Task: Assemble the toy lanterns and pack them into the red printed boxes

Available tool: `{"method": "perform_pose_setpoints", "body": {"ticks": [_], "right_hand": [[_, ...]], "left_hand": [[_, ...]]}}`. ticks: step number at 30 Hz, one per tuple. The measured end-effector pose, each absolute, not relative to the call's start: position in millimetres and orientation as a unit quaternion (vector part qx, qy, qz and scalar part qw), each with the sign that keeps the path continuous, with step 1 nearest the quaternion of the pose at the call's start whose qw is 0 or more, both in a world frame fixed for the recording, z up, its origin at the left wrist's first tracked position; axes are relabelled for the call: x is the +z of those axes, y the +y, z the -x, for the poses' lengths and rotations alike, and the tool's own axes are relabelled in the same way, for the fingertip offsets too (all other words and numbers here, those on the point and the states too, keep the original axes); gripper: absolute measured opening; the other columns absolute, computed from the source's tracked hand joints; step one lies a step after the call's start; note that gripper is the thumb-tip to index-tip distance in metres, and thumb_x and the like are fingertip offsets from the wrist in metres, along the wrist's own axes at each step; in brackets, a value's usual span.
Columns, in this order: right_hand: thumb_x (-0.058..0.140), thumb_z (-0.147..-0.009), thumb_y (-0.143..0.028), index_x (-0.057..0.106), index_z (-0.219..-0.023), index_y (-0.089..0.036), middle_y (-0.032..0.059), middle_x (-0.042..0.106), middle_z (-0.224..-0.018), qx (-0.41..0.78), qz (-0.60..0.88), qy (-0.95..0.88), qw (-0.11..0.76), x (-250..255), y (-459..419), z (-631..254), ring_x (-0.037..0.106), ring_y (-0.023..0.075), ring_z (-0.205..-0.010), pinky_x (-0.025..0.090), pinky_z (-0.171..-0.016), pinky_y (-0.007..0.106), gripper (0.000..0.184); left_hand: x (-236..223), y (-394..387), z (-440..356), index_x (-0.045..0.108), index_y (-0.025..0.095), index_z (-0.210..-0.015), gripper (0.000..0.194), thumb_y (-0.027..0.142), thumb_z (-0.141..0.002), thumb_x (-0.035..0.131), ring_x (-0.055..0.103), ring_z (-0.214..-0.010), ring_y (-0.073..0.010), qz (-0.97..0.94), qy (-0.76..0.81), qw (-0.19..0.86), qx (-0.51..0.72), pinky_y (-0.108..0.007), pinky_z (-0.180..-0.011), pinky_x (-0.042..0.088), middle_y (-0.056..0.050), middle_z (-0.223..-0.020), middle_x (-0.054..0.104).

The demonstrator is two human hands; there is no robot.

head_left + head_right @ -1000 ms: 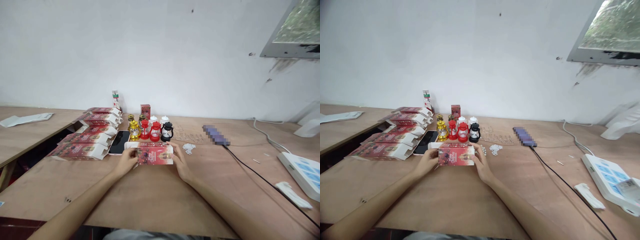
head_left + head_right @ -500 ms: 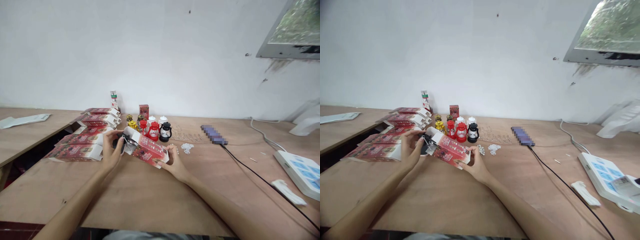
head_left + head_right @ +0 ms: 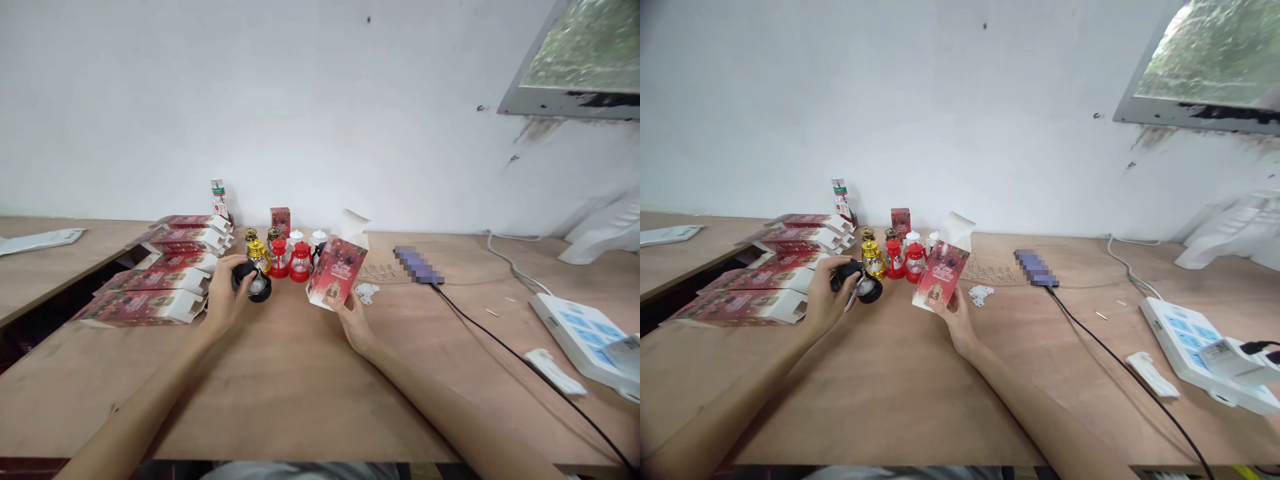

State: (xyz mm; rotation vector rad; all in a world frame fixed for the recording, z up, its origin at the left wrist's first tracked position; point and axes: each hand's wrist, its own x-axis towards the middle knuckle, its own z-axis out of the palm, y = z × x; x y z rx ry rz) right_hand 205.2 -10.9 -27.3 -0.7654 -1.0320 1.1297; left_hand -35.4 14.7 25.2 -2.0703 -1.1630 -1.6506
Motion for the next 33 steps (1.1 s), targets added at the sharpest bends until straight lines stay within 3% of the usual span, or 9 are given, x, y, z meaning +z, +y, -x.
{"method": "perform_pose_setpoints", "body": {"ticks": [7, 14, 17, 23, 26, 33], "right_hand": [[0.074, -0.057, -0.031, 0.061, -0.093, -0.026, 0.0006, 0.069, -0.097, 0.595, 0.28, -0.385, 0.647, -18, -16, -202, 0.061, 0.0245, -0.099, 0.043, -0.094, 0.044, 0.039], [0.072, -0.059, -0.038, 0.062, -0.095, -0.026, 0.0027, 0.068, -0.105, 0.65, 0.261, -0.388, 0.599, -15, -16, -207, 0.062, 0.0282, -0.1, 0.047, -0.09, 0.049, 0.04], [0.076, -0.055, -0.04, 0.062, -0.093, -0.026, 0.0028, 0.069, -0.1, 0.658, 0.261, -0.392, 0.588, -19, -16, -207, 0.062, 0.0275, -0.099, 0.049, -0.087, 0.048, 0.042], [0.077, -0.056, -0.04, 0.063, -0.095, -0.026, 0.0024, 0.071, -0.09, 0.66, 0.259, -0.435, 0.555, -24, -20, -205, 0.063, 0.0253, -0.094, 0.048, -0.089, 0.046, 0.044], [0.08, -0.053, -0.037, 0.063, -0.094, -0.026, 0.0015, 0.071, -0.088, 0.653, 0.263, -0.442, 0.556, -25, -21, -204, 0.063, 0.0235, -0.092, 0.047, -0.091, 0.043, 0.046], [0.082, -0.051, -0.029, 0.063, -0.091, -0.025, -0.0016, 0.07, -0.085, 0.655, 0.265, -0.424, 0.567, -25, -20, -203, 0.064, 0.0191, -0.084, 0.048, -0.087, 0.037, 0.044]], "left_hand": [[20, 36, 23, 0.055, 0.019, -0.098, 0.016, 0.026, -0.089, 0.044, 0.058, -0.097, -0.0221, 0.774, -0.425, 0.113, -0.455, -0.037, -0.083, 0.046, -0.009, -0.102, 0.059], [21, 12, 3, 0.055, 0.019, -0.112, 0.032, 0.019, -0.08, 0.054, 0.051, -0.113, -0.0289, 0.762, -0.383, 0.243, -0.461, -0.044, -0.092, 0.04, -0.012, -0.116, 0.059], [18, -11, -15, 0.051, 0.019, -0.116, 0.035, 0.016, -0.081, 0.052, 0.056, -0.105, -0.0238, 0.826, -0.301, 0.2, -0.433, -0.039, -0.09, 0.043, -0.01, -0.109, 0.062], [4, -29, -37, 0.043, 0.016, -0.122, 0.043, 0.021, -0.082, 0.056, 0.052, -0.107, -0.0248, 0.838, -0.283, 0.132, -0.448, -0.039, -0.086, 0.045, -0.014, -0.113, 0.057], [0, -28, -34, 0.045, 0.016, -0.114, 0.037, 0.025, -0.081, 0.058, 0.053, -0.099, -0.024, 0.824, -0.287, 0.132, -0.47, -0.038, -0.08, 0.046, -0.012, -0.106, 0.056], [1, -29, -29, 0.049, 0.018, -0.076, 0.019, 0.032, -0.078, 0.062, 0.053, -0.075, -0.0195, 0.818, -0.281, 0.207, -0.457, -0.03, -0.064, 0.042, -0.007, -0.081, 0.058]]}}
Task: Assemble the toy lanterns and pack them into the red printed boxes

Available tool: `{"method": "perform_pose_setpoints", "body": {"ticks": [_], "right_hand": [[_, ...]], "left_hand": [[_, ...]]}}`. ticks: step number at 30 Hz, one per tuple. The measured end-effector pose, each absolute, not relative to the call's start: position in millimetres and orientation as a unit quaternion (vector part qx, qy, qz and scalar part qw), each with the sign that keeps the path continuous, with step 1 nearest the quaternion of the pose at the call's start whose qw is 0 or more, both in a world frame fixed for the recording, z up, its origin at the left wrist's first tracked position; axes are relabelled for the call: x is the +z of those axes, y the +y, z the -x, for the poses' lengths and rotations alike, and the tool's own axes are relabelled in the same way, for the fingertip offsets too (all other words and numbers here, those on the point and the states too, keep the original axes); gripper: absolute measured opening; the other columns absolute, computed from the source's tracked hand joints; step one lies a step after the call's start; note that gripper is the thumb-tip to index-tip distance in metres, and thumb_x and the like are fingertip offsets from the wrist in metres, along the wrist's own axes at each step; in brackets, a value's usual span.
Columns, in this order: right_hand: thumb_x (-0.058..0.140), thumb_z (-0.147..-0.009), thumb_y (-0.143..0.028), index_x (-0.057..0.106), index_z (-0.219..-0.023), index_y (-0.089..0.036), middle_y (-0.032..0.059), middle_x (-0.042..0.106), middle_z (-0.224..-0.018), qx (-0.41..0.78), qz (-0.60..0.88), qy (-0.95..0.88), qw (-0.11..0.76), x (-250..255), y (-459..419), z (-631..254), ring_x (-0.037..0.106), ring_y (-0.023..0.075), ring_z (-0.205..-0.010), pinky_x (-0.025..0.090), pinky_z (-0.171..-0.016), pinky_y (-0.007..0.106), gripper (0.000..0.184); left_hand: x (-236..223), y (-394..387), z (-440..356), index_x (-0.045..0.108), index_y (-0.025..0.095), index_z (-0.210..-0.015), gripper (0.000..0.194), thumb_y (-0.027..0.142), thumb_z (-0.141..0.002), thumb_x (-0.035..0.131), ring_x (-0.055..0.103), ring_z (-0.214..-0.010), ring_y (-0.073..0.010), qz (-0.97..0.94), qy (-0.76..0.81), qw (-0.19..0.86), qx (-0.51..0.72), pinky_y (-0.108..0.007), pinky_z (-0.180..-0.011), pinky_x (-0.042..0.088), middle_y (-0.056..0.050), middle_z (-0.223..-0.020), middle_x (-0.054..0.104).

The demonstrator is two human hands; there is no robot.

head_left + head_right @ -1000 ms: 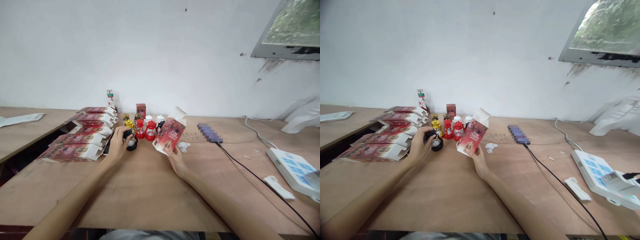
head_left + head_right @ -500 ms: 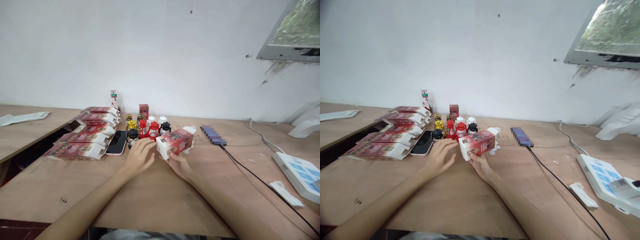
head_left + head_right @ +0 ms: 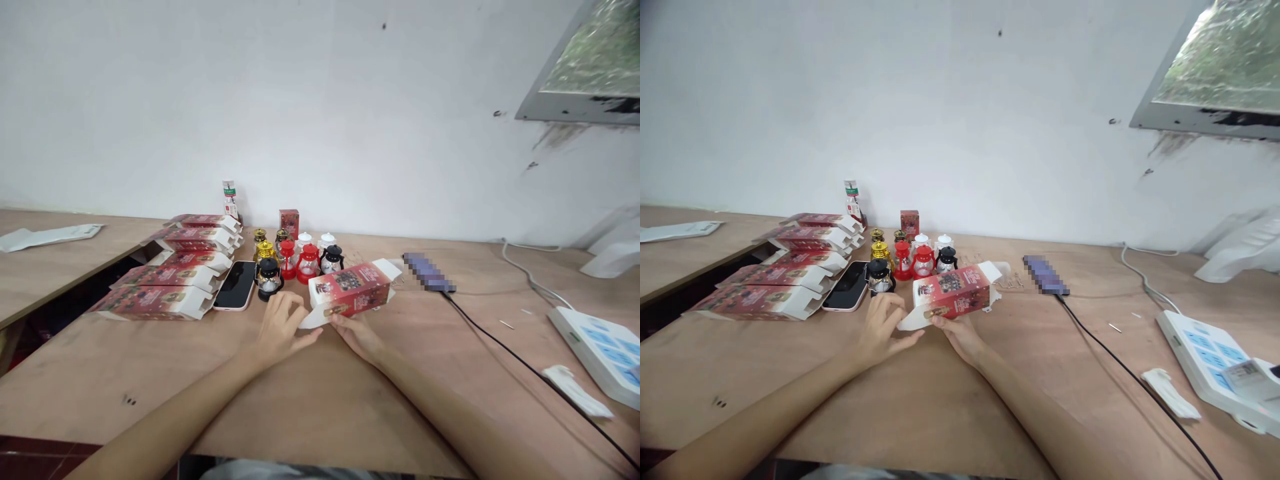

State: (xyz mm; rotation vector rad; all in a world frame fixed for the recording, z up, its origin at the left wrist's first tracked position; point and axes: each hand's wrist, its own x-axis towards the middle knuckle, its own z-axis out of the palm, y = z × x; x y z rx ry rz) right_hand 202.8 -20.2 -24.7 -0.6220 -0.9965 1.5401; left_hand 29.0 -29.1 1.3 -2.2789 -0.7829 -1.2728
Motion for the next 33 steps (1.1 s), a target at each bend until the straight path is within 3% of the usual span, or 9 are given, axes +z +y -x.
{"method": "perform_pose_setpoints", "body": {"ticks": [6, 13, 23, 28, 33], "right_hand": [[0.084, -0.051, -0.028, 0.063, -0.09, -0.026, -0.0032, 0.07, -0.085, 0.691, 0.231, -0.401, 0.556, -30, -16, -209, 0.063, 0.0173, -0.083, 0.047, -0.087, 0.035, 0.045], [0.082, -0.055, -0.029, 0.061, -0.096, -0.027, -0.0019, 0.068, -0.09, 0.711, 0.205, -0.403, 0.539, -34, -12, -213, 0.061, 0.0203, -0.09, 0.045, -0.09, 0.041, 0.046], [0.074, -0.062, -0.027, 0.065, -0.085, -0.024, 0.0012, 0.069, -0.087, 0.69, 0.19, -0.434, 0.547, -22, -10, -218, 0.06, 0.0224, -0.091, 0.043, -0.092, 0.044, 0.025], [0.071, -0.063, -0.024, 0.064, -0.09, -0.025, 0.0002, 0.069, -0.092, 0.68, 0.171, -0.427, 0.572, -19, -8, -223, 0.06, 0.0232, -0.099, 0.042, -0.094, 0.045, 0.029], [0.069, -0.065, -0.035, 0.06, -0.106, -0.027, 0.0022, 0.066, -0.11, 0.666, 0.17, -0.423, 0.59, -15, -6, -226, 0.053, 0.0248, -0.114, 0.04, -0.099, 0.046, 0.042]], "left_hand": [[7, -32, -28, 0.054, 0.018, -0.086, 0.01, 0.023, -0.079, 0.06, 0.061, -0.088, -0.0185, 0.844, -0.212, 0.18, -0.458, -0.031, -0.076, 0.04, -0.004, -0.089, 0.069], [10, -29, -23, 0.059, 0.017, -0.093, 0.015, 0.021, -0.081, 0.052, 0.062, -0.093, -0.0182, 0.866, -0.188, 0.25, -0.391, -0.032, -0.082, 0.037, -0.003, -0.09, 0.073], [11, -25, -21, 0.061, 0.016, -0.101, 0.025, 0.016, -0.08, 0.047, 0.062, -0.087, -0.0182, 0.839, -0.22, 0.317, -0.384, -0.033, -0.081, 0.036, -0.002, -0.094, 0.073], [14, -22, -16, 0.061, 0.02, -0.106, 0.029, 0.015, -0.079, 0.05, 0.061, -0.09, -0.0187, 0.827, -0.235, 0.328, -0.391, -0.033, -0.081, 0.035, -0.001, -0.097, 0.073], [16, -18, -9, 0.056, 0.02, -0.115, 0.034, 0.019, -0.082, 0.049, 0.058, -0.099, -0.0208, 0.839, -0.281, 0.29, -0.364, -0.037, -0.086, 0.033, -0.003, -0.113, 0.067]]}}
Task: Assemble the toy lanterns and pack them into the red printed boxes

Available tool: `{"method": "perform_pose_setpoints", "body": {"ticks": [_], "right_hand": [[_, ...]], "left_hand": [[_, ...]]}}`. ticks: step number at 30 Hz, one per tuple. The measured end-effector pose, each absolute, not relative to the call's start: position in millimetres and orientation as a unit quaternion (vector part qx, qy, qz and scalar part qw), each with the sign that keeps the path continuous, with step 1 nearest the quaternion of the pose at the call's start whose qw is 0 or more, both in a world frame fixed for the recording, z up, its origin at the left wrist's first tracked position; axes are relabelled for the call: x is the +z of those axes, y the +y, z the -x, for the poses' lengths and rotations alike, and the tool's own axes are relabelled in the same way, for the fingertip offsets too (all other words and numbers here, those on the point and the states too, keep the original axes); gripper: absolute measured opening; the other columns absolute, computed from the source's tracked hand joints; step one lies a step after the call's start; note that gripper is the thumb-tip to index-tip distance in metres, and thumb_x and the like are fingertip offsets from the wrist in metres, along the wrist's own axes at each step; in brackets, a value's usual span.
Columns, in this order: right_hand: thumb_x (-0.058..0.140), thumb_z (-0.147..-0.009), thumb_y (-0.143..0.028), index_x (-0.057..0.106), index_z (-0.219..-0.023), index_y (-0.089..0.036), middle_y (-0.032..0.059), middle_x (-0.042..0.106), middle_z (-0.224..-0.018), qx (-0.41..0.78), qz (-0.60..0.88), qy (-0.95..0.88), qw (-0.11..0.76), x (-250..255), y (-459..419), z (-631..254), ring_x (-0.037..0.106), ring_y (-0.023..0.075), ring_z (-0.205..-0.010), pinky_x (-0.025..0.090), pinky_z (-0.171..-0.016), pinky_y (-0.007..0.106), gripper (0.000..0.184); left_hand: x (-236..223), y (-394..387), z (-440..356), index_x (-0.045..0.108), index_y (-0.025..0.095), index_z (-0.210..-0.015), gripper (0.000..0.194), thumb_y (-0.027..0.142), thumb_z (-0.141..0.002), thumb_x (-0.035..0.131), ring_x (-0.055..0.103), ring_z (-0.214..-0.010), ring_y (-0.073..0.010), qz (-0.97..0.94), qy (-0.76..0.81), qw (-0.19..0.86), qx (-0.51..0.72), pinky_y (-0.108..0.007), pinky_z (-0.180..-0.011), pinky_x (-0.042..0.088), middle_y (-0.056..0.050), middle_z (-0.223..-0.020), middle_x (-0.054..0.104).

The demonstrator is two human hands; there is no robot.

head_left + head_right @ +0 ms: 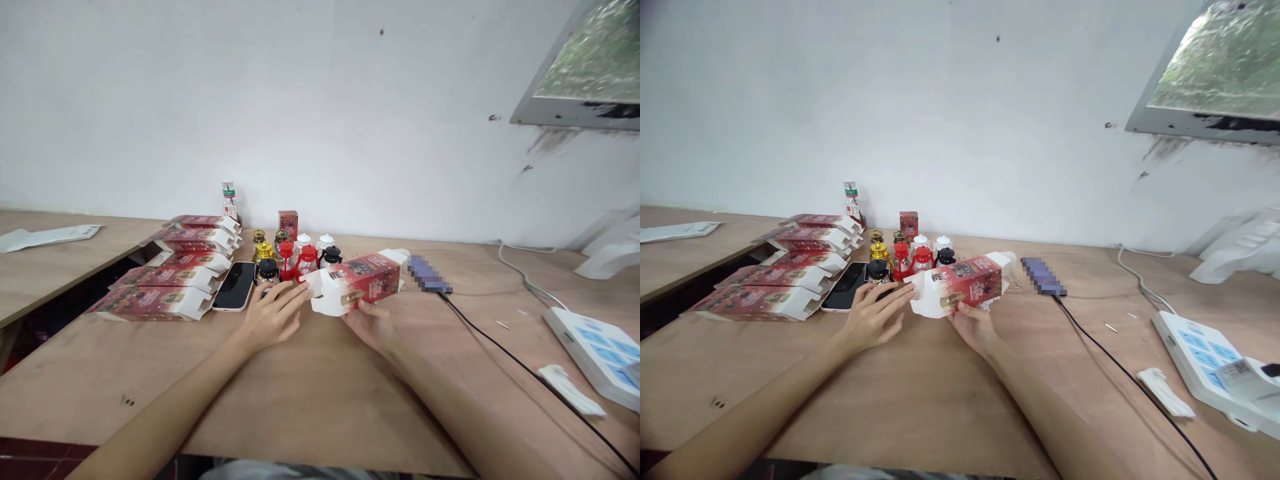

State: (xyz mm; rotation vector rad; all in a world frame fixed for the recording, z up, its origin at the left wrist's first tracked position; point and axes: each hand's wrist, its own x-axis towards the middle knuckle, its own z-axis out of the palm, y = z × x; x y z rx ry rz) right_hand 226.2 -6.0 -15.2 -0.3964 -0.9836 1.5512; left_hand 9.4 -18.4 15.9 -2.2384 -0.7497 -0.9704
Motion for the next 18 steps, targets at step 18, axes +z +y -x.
{"method": "perform_pose_setpoints", "body": {"ticks": [18], "right_hand": [[0.082, -0.054, -0.047, 0.063, -0.093, -0.028, -0.0006, 0.069, -0.098, 0.651, 0.225, -0.402, 0.603, -28, -3, -227, 0.062, 0.0205, -0.098, 0.049, -0.092, 0.037, 0.048]], "left_hand": [[3, -18, -17, 0.059, 0.017, -0.085, 0.011, 0.021, -0.08, 0.049, 0.049, -0.082, -0.0215, 0.885, -0.268, 0.27, -0.268, -0.037, -0.074, 0.033, -0.007, -0.087, 0.061]]}}
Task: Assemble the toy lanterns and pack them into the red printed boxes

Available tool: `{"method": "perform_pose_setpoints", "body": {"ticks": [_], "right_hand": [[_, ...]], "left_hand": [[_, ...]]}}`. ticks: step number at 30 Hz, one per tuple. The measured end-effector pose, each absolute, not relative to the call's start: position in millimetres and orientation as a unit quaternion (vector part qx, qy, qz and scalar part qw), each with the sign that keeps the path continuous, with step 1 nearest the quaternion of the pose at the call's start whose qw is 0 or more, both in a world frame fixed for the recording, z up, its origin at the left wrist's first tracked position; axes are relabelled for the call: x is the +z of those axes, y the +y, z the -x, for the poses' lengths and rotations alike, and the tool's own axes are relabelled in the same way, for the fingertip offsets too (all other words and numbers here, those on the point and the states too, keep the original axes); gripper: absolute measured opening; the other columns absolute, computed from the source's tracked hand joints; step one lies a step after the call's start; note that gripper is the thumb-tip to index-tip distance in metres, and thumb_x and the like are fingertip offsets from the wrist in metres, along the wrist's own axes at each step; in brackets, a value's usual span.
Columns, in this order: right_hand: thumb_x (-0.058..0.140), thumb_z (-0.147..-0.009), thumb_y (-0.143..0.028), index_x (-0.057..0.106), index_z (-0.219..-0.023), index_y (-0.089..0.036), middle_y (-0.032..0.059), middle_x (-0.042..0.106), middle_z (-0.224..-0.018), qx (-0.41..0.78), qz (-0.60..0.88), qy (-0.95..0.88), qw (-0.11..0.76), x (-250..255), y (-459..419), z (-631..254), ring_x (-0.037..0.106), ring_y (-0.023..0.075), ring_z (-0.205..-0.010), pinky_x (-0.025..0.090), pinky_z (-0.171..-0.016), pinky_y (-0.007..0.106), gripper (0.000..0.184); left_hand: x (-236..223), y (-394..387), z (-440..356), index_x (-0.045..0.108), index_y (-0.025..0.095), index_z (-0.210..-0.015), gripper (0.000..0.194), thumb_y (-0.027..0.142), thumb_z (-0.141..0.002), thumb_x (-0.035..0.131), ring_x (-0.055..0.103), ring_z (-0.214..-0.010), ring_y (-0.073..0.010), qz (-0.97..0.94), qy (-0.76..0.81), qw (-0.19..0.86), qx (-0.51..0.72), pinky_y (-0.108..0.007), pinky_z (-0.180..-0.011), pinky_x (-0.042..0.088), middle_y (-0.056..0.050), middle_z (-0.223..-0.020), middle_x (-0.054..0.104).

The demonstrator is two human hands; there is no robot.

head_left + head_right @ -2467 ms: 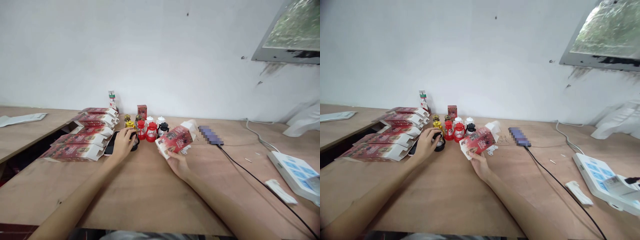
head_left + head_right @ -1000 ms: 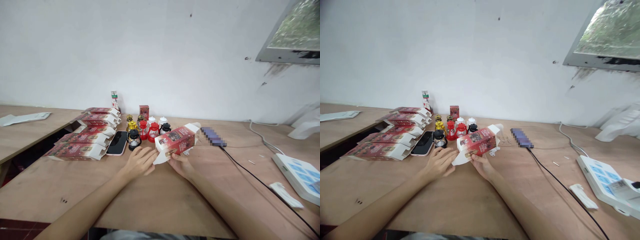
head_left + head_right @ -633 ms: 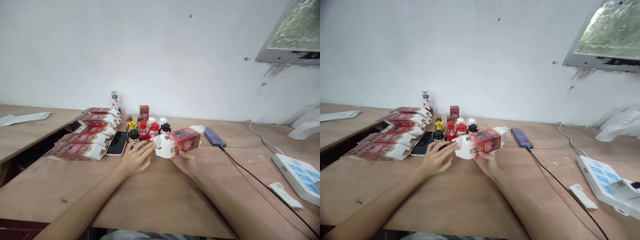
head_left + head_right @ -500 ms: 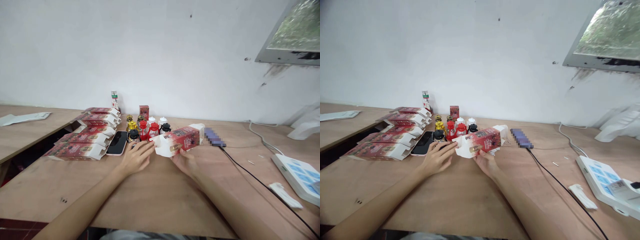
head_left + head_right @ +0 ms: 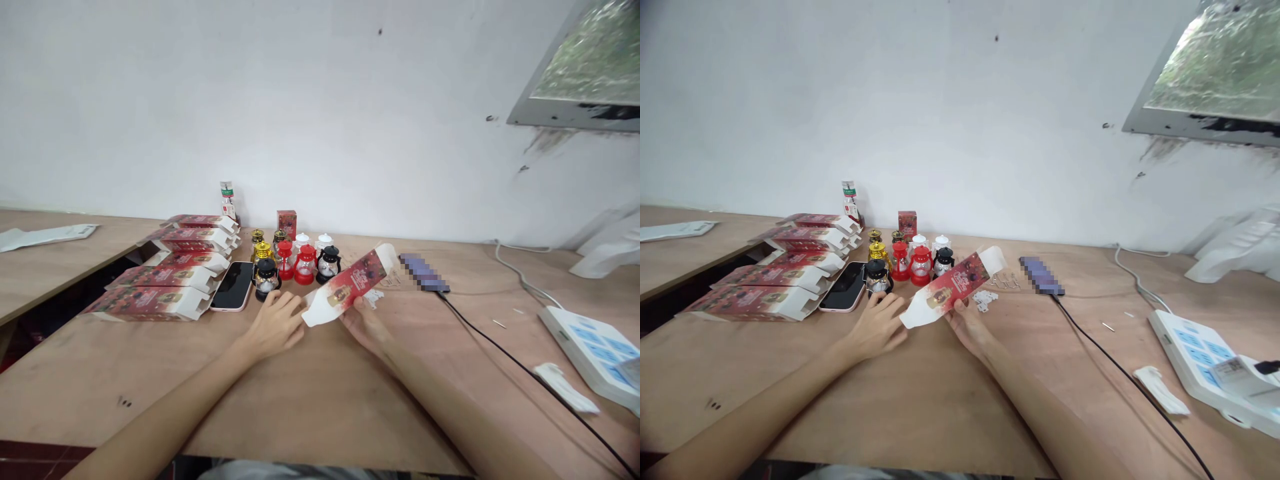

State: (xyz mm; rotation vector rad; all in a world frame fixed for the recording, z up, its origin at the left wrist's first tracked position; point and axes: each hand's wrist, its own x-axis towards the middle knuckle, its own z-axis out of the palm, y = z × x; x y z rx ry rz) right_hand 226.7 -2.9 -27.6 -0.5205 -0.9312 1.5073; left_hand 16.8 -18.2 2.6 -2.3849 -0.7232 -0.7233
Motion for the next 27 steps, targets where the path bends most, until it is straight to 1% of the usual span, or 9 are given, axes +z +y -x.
{"method": "perform_pose_setpoints", "body": {"ticks": [2, 6, 9, 12, 15, 19, 22, 24, 27], "right_hand": [[0.081, -0.055, -0.047, 0.062, -0.094, -0.028, -0.0004, 0.069, -0.098, 0.646, 0.234, -0.4, 0.607, -27, -4, -225, 0.062, 0.0209, -0.097, 0.05, -0.089, 0.037, 0.047], [0.08, -0.055, -0.05, 0.061, -0.093, -0.026, 0.0019, 0.07, -0.096, 0.636, 0.249, -0.401, 0.61, -27, -4, -224, 0.063, 0.0231, -0.094, 0.052, -0.083, 0.038, 0.048], [0.082, -0.053, -0.047, 0.061, -0.088, -0.025, 0.0014, 0.071, -0.09, 0.63, 0.257, -0.391, 0.62, -26, -3, -225, 0.065, 0.0225, -0.087, 0.053, -0.079, 0.037, 0.047], [0.083, -0.052, -0.044, 0.062, -0.084, -0.024, 0.0009, 0.072, -0.083, 0.631, 0.265, -0.38, 0.622, -24, -4, -224, 0.066, 0.0232, -0.082, 0.054, -0.076, 0.037, 0.043], [0.083, -0.052, -0.044, 0.064, -0.082, -0.023, 0.002, 0.072, -0.079, 0.64, 0.274, -0.375, 0.613, -21, -6, -223, 0.067, 0.0256, -0.08, 0.055, -0.074, 0.039, 0.042], [0.085, -0.05, -0.042, 0.064, -0.08, -0.022, 0.0012, 0.072, -0.077, 0.637, 0.264, -0.364, 0.626, -17, -6, -222, 0.068, 0.0241, -0.072, 0.056, -0.073, 0.04, 0.042], [0.086, -0.049, -0.038, 0.064, -0.079, -0.021, -0.0002, 0.073, -0.076, 0.633, 0.267, -0.356, 0.634, -15, -6, -223, 0.068, 0.0212, -0.068, 0.057, -0.071, 0.038, 0.04], [0.087, -0.047, -0.035, 0.065, -0.077, -0.02, -0.0006, 0.072, -0.073, 0.637, 0.282, -0.354, 0.624, -13, -7, -224, 0.067, 0.0187, -0.062, 0.057, -0.067, 0.035, 0.04], [0.087, -0.045, -0.031, 0.065, -0.077, -0.019, 0.0, 0.071, -0.069, 0.657, 0.286, -0.386, 0.581, -11, -11, -225, 0.065, 0.0164, -0.056, 0.056, -0.06, 0.03, 0.04]], "left_hand": [[3, -20, -18, 0.058, 0.017, -0.081, 0.013, 0.022, -0.082, 0.046, 0.048, -0.077, -0.0207, 0.883, -0.269, 0.246, -0.297, -0.036, -0.071, 0.034, -0.007, -0.08, 0.059], [5, -27, -22, 0.058, 0.016, -0.085, 0.015, 0.021, -0.082, 0.044, 0.048, -0.072, -0.0188, 0.884, -0.27, 0.172, -0.34, -0.033, -0.066, 0.034, -0.005, -0.074, 0.057], [5, -29, -23, 0.058, 0.016, -0.08, 0.014, 0.02, -0.082, 0.044, 0.046, -0.07, -0.0178, 0.895, -0.243, 0.146, -0.346, -0.032, -0.063, 0.033, -0.004, -0.071, 0.055], [3, -29, -23, 0.058, 0.017, -0.072, 0.018, 0.018, -0.082, 0.044, 0.044, -0.068, -0.0173, 0.904, -0.205, 0.163, -0.338, -0.031, -0.061, 0.033, -0.005, -0.07, 0.055], [1, -29, -25, 0.058, 0.016, -0.07, 0.018, 0.017, -0.081, 0.044, 0.043, -0.066, -0.0173, 0.9, -0.193, 0.196, -0.337, -0.031, -0.06, 0.033, -0.006, -0.07, 0.055], [2, -30, -27, 0.055, 0.017, -0.068, 0.016, 0.013, -0.079, 0.044, 0.042, -0.063, -0.0166, 0.88, -0.209, 0.228, -0.36, -0.03, -0.057, 0.033, -0.004, -0.066, 0.053], [5, -32, -25, 0.055, 0.017, -0.076, 0.013, 0.01, -0.078, 0.044, 0.045, -0.062, -0.0154, 0.867, -0.209, 0.208, -0.402, -0.03, -0.057, 0.035, -0.003, -0.067, 0.055], [7, -32, -22, 0.055, 0.018, -0.085, 0.016, 0.008, -0.078, 0.046, 0.049, -0.064, -0.0147, 0.85, -0.22, 0.195, -0.438, -0.029, -0.059, 0.037, -0.003, -0.071, 0.057], [8, -32, -17, 0.053, 0.02, -0.105, 0.03, 0.008, -0.077, 0.054, 0.057, -0.082, -0.0172, 0.803, -0.242, 0.254, -0.482, -0.031, -0.071, 0.043, -0.006, -0.089, 0.063]]}}
